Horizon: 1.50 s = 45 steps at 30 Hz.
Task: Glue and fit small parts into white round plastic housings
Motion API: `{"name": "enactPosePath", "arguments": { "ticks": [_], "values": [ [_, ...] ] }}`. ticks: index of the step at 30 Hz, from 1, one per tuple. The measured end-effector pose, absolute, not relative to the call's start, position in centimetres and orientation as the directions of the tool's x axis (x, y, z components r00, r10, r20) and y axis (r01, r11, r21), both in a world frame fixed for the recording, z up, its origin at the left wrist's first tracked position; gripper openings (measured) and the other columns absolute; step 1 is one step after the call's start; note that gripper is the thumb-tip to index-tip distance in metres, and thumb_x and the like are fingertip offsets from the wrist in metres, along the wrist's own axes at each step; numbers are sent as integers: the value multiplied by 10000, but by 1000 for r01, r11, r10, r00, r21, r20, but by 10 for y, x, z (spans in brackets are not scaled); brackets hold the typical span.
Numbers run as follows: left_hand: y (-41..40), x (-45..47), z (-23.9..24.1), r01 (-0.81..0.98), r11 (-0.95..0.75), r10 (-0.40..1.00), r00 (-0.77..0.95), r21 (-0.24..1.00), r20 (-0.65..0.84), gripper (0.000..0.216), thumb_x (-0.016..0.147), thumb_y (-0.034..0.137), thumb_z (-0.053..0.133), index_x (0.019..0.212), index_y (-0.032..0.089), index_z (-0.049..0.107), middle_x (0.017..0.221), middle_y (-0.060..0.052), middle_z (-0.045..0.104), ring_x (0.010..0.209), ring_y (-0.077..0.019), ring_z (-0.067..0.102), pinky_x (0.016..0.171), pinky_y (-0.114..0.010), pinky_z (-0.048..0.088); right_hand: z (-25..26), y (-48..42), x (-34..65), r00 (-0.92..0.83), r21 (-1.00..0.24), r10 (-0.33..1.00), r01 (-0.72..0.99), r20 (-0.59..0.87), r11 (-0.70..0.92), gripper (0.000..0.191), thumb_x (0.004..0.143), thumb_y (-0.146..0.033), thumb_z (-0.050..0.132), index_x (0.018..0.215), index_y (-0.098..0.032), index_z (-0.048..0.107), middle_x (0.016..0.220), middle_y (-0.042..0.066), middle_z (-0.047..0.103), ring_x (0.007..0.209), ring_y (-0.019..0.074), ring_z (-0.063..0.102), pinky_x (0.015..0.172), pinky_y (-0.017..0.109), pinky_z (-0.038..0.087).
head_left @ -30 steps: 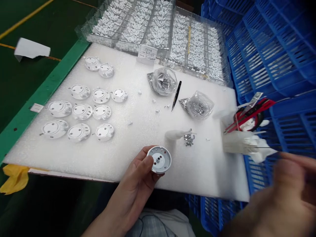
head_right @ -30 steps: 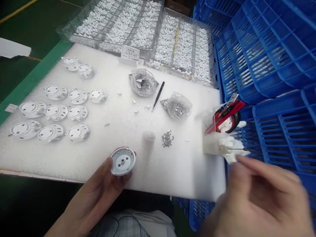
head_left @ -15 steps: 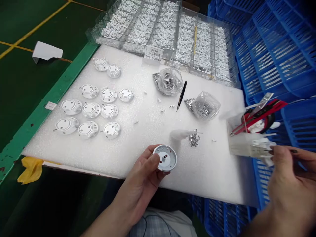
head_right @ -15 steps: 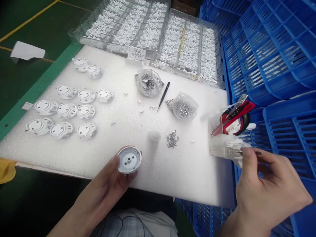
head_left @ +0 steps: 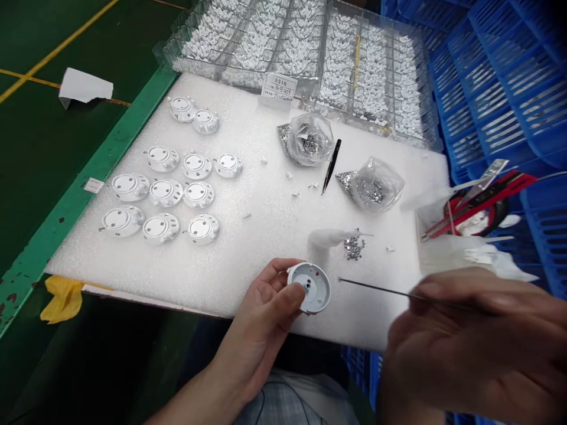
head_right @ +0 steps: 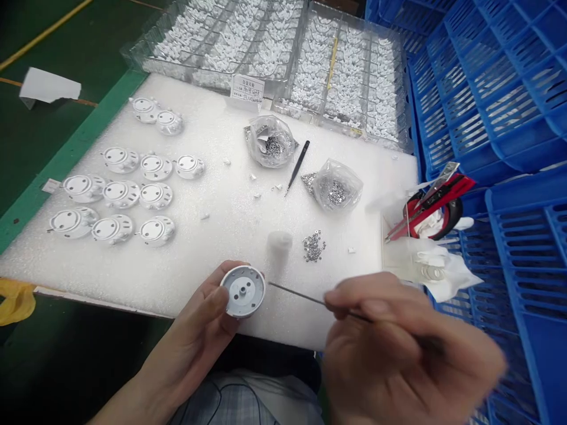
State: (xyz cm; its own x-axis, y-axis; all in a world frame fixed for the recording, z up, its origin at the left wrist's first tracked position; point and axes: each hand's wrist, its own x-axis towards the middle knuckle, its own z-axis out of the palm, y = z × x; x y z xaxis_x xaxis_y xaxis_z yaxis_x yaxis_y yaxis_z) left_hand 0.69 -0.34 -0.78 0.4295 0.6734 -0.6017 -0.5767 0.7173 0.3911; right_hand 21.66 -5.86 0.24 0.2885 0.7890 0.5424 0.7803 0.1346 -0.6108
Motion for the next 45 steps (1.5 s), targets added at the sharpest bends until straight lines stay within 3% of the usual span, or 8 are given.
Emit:
{"name": "enactPosePath", "arguments": {
  "ticks": [5, 11, 26, 34, 41, 43, 45],
  "values": [
    [-2, 8, -4, -560, 729, 660, 421, 394, -622, 471, 640, 403, 1017, 949, 184, 737, 827, -1, 670, 747, -136, 575, 722, -224, 481, 0, -23, 171, 218, -665, 823, 708, 524, 235, 316, 1049, -511, 492, 1012, -260, 679, 807, 67, 683, 682, 254, 740, 498, 334, 493],
    [-4, 7, -8, -566, 729, 663, 445, 384, -602, 412, 685, 377, 996, 963, 203, 748, 812, 14, 651, 758, -142, 576, 767, -243, 483, -3, -7, 145, 441, -720, 610, 606, 658, 339, 152, 1053, -386, 567, 946, -279, 576, 627, -37, 551, 494, 179, 626, 480, 324, 488],
    [-7, 7, -12, -560, 715, 686, 446, 418, -575, 419, 714, 405, 980, 991, 198, 743, 789, 9, 644, 719, -125, 546, 725, -216, 472, -6, -3, 145, 501, -770, 595, 512, 628, 381, 127, 1016, -313, 621, 915, -239, 600, 693, -34, 562, 521, 140, 631, 456, 264, 447],
    [-1, 6, -2, -566, 737, 649, 438, 370, -622, 435, 671, 393, 1006, 952, 179, 752, 870, -12, 677, 787, -131, 589, 727, -199, 495, -10, 1, 159, 618, -770, 461, 535, 637, 346, 250, 971, -384, 686, 823, -231, 554, 626, -60, 502, 464, 144, 579, 379, 250, 400],
    [-2, 5, -4, -519, 740, 653, 405, 427, -640, 442, 692, 461, 974, 971, 193, 760, 890, -39, 696, 804, -192, 621, 760, -281, 523, -16, 2, 162, 675, -784, 403, 489, 617, 382, 296, 924, -413, 762, 811, -205, 584, 612, -51, 537, 461, 132, 572, 368, 236, 397],
    [-2, 4, -5, -505, 741, 653, 389, 442, -650, 457, 695, 474, 969, 991, 195, 762, 902, -44, 702, 813, -206, 631, 764, -294, 524, -18, -2, 168, 673, -753, 343, 544, 655, 370, 282, 938, -393, 740, 788, -205, 594, 602, -43, 519, 454, 126, 551, 376, 223, 381],
    [-2, 4, -6, -495, 740, 655, 380, 455, -653, 467, 694, 486, 967, 996, 195, 762, 897, -45, 703, 813, -213, 636, 757, -297, 523, -20, -12, 184, 658, -755, 372, 565, 655, 332, 261, 980, -378, 674, 792, -218, 590, 641, -30, 485, 480, 126, 554, 410, 227, 377]
  ]
}}
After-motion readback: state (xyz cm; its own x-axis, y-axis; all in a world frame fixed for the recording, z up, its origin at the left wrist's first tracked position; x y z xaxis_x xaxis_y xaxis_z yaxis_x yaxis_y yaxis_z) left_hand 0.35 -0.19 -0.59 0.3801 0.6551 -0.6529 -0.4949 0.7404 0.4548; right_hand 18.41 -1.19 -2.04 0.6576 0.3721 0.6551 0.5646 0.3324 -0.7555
